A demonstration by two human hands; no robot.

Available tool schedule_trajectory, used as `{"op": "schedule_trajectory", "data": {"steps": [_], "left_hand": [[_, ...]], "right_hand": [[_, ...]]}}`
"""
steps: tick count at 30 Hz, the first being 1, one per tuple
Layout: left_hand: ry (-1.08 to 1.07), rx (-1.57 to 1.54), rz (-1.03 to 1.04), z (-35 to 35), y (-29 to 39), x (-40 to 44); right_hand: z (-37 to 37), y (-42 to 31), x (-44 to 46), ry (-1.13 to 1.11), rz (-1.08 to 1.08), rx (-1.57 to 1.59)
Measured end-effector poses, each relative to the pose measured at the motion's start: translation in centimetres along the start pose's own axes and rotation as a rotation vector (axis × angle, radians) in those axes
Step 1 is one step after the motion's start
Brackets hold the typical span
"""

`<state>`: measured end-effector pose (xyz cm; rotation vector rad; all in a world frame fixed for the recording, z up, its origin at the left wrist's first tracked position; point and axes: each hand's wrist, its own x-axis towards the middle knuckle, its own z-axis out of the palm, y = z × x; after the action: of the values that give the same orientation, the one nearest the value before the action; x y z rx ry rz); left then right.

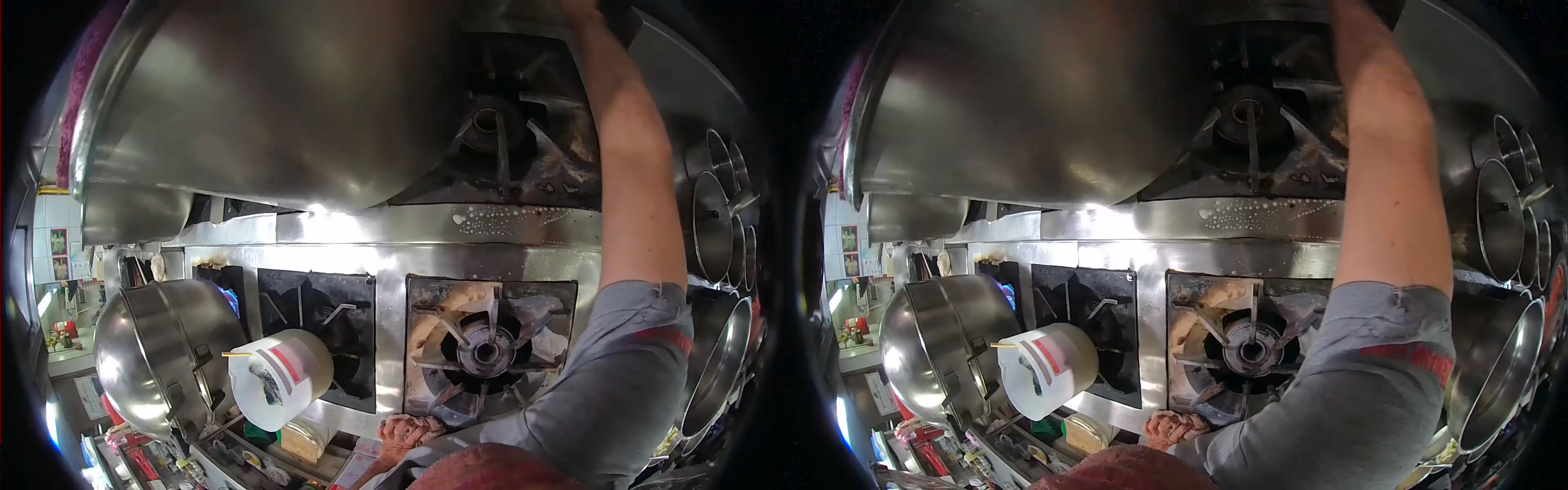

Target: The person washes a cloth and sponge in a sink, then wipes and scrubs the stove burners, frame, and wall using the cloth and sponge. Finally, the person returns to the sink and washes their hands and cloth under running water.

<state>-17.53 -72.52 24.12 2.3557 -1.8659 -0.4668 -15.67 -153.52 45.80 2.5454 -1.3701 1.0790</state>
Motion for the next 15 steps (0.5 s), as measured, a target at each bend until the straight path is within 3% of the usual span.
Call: {"op": "schedule_trajectory", "data": {"steps": [2, 3, 4, 6, 9, 11, 12, 14, 15], "left_hand": [[0.001, -0.08, -0.035, 0.3, 0.1, 0.0], [-0.003, -0.087, -0.041, -0.3, 0.6, -0.3], [-0.039, -0.101, -0.071, -0.9, 0.9, 0.1], [-0.065, -0.11, -0.085, -0.8, 0.8, 0.9], [-0.065, -0.09, -0.063, -0.7, 0.4, 0.4], [-0.095, -0.124, -0.086, -0.9, 0.5, 0.7], [-0.089, -0.127, -0.091, -1.0, 0.3, 1.0], [-0.198, -0.057, -0.076, -1.2, 0.4, 1.0], [-0.191, -0.063, -0.067, -0.7, 0.4, 1.0]], "right_hand": [[-4.8, 0.7, -2.3, 0.011, -0.143, -0.093], [-3.3, 3.6, -0.2, -0.027, 0.12, 0.182], [0.3, 4.1, 1.8, -0.026, 0.118, 0.174], [7.3, 4.1, 3.5, 0.23, -0.098, -0.053], [7.4, 2.1, 3.4, 0.077, -0.021, 0.099], [1.8, 4.9, 0.5, 0.298, -0.048, -0.005], [-2.2, 3.5, -1.2, 0.144, -0.164, -0.009], [6.0, 12.4, 1.1, 0.345, -0.113, -0.399], [6.9, 10.9, -0.3, 0.312, -0.186, -0.41]]}}
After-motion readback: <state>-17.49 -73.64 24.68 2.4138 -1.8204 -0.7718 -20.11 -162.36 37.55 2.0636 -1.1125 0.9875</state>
